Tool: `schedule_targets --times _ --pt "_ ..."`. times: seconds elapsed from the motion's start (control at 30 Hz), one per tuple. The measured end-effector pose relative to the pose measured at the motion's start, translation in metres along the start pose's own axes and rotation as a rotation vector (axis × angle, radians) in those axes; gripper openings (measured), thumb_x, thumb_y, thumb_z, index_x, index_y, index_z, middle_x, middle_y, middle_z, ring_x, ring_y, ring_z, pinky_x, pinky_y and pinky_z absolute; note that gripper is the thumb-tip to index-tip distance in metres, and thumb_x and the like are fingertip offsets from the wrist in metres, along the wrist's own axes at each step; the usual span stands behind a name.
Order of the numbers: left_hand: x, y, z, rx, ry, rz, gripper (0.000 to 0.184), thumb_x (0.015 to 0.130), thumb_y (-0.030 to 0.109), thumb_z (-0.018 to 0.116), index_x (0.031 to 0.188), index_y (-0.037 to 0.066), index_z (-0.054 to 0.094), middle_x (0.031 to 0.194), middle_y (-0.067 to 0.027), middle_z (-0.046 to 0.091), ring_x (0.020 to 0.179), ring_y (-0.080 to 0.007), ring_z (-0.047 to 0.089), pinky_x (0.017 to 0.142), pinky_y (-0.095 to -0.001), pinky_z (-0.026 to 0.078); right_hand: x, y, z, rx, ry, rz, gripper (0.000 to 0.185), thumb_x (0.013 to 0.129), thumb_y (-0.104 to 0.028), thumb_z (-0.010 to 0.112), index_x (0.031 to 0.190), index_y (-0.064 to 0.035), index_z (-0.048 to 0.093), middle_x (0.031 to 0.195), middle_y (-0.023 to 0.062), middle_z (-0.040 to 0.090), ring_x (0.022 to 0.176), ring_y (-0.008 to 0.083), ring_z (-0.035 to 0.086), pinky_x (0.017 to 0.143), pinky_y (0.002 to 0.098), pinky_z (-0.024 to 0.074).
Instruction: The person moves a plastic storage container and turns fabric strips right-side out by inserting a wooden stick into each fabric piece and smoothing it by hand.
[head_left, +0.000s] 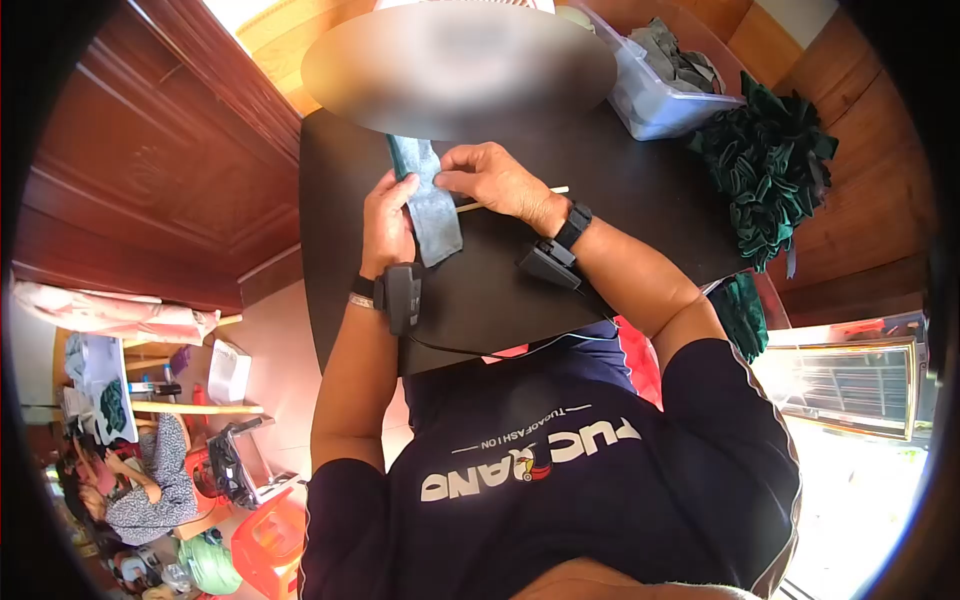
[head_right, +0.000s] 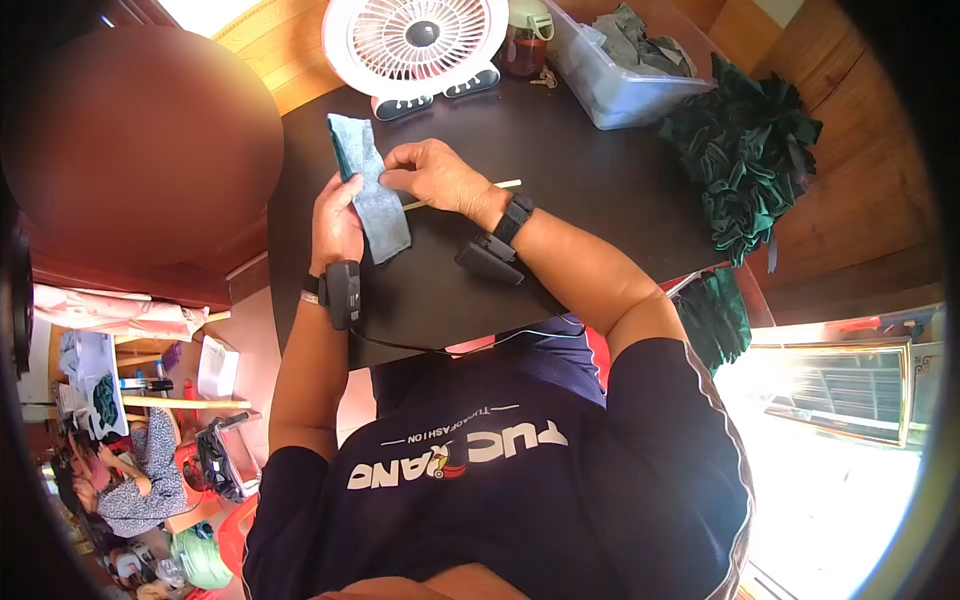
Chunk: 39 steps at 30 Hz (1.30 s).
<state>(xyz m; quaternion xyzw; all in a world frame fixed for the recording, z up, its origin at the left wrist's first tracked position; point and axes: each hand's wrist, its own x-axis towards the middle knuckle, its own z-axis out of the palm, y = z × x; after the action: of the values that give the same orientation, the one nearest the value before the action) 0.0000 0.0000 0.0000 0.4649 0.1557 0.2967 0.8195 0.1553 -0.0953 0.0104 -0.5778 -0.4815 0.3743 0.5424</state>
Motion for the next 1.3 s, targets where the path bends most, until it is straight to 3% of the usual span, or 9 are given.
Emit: schedule_targets --times 0.27,0.5,0.6,0.7,0.8,0.93,1.07,1.23,1.3 --pt "0.007 -0.003 -0.017 0.144 -0.044 -0.144 0.019 0.092 0.014 0.055 0.108 0.005 0.059 0.104 -0.0046 0.065 0.091 -0.0160 0.064 0.081 -0.0320 0.051 -0.001 -0.006 -0.006 0.008 0.036 0.093 0.024 0.082 -0.022 0.073 0.085 0.0003 0.066 0.077 0.0025 0.065 0.070 0.0107 0.058 0.064 0.0289 0.0486" --pt "0.008 -0.003 -0.017 0.031 0.108 -0.041 0.013 0.088 0.007 0.058 0.101 0.006 0.059 0.095 -0.0057 0.064 0.092 -0.0176 0.063 0.082 -0.0315 0.050 0.001 -0.006 -0.005 -0.284 0.256 -0.219 0.018 0.084 -0.020 0.071 0.087 -0.0034 0.066 0.080 0.0020 0.066 0.074 0.0088 0.059 0.069 0.0276 0.0491" --pt "0.013 -0.004 -0.025 0.232 0.163 0.000 0.014 0.085 0.013 0.063 0.076 0.013 0.053 0.067 0.0034 0.055 0.052 -0.0062 0.045 0.049 -0.0216 0.035 0.005 -0.014 -0.025 -0.418 0.362 -0.302 0.027 0.084 -0.036 0.067 0.089 -0.0098 0.072 0.083 0.0111 0.071 0.073 0.0234 0.067 0.071 0.0360 0.0521" --pt "0.014 -0.001 -0.045 0.160 0.054 -0.148 0.008 0.091 0.015 0.057 0.094 0.007 0.057 0.094 -0.0059 0.064 0.086 -0.0169 0.061 0.079 -0.0316 0.047 -0.045 -0.076 -0.064 -0.515 0.352 -0.240 0.027 0.084 -0.028 0.063 0.093 -0.0035 0.070 0.080 0.0111 0.071 0.071 0.0221 0.066 0.068 0.0334 0.0513" --pt "0.026 -0.008 -0.065 0.046 0.004 -0.177 0.024 0.095 0.012 0.052 0.116 0.002 0.055 0.120 -0.0111 0.060 0.113 -0.0227 0.055 0.098 -0.0390 0.039 -0.101 -0.103 -0.091 -0.536 0.265 -0.404 0.025 0.084 -0.019 0.063 0.096 0.0033 0.066 0.080 0.0122 0.069 0.069 0.0172 0.063 0.064 0.0300 0.0497" --pt "0.027 0.001 -0.057 0.078 -0.014 -0.162 0.026 0.093 0.014 0.053 0.117 0.005 0.058 0.117 -0.0082 0.062 0.111 -0.0218 0.056 0.097 -0.0391 0.040 -0.225 -0.106 -0.120 -0.745 0.139 0.035 0.024 0.087 -0.014 0.062 0.103 0.0036 0.064 0.075 0.0076 0.065 0.068 0.0135 0.060 0.061 0.0282 0.0499" --pt "0.033 -0.004 -0.061 0.093 0.007 -0.223 0.029 0.093 0.018 0.056 0.118 0.003 0.057 0.119 -0.0090 0.061 0.112 -0.0211 0.055 0.097 -0.0382 0.038 -0.362 -0.079 -0.133 -0.898 0.253 0.466 0.025 0.092 -0.032 0.061 0.089 -0.0070 0.065 0.072 0.0013 0.061 0.070 0.0114 0.059 0.065 0.0294 0.0482" --pt "0.039 -0.003 -0.067 0.293 -0.102 -0.255 0.034 0.094 0.020 0.054 0.121 0.000 0.055 0.121 -0.0105 0.060 0.114 -0.0213 0.054 0.096 -0.0378 0.039 -0.463 -0.013 -0.122 -0.986 0.667 0.901 0.024 0.088 -0.031 0.065 0.098 -0.0096 0.068 0.088 0.0084 0.068 0.084 0.0230 0.066 0.073 0.0352 0.0511" --pt "0.042 -0.003 -0.062 0.411 -0.051 -0.220 0.037 0.094 0.023 0.055 0.122 -0.001 0.055 0.116 -0.0118 0.061 0.108 -0.0226 0.058 0.091 -0.0363 0.043 -0.496 -0.005 -0.124 -1.245 0.865 0.793 0.028 0.086 -0.031 0.067 0.104 -0.0089 0.067 0.100 0.0115 0.066 0.093 0.0282 0.065 0.079 0.0387 0.0505"
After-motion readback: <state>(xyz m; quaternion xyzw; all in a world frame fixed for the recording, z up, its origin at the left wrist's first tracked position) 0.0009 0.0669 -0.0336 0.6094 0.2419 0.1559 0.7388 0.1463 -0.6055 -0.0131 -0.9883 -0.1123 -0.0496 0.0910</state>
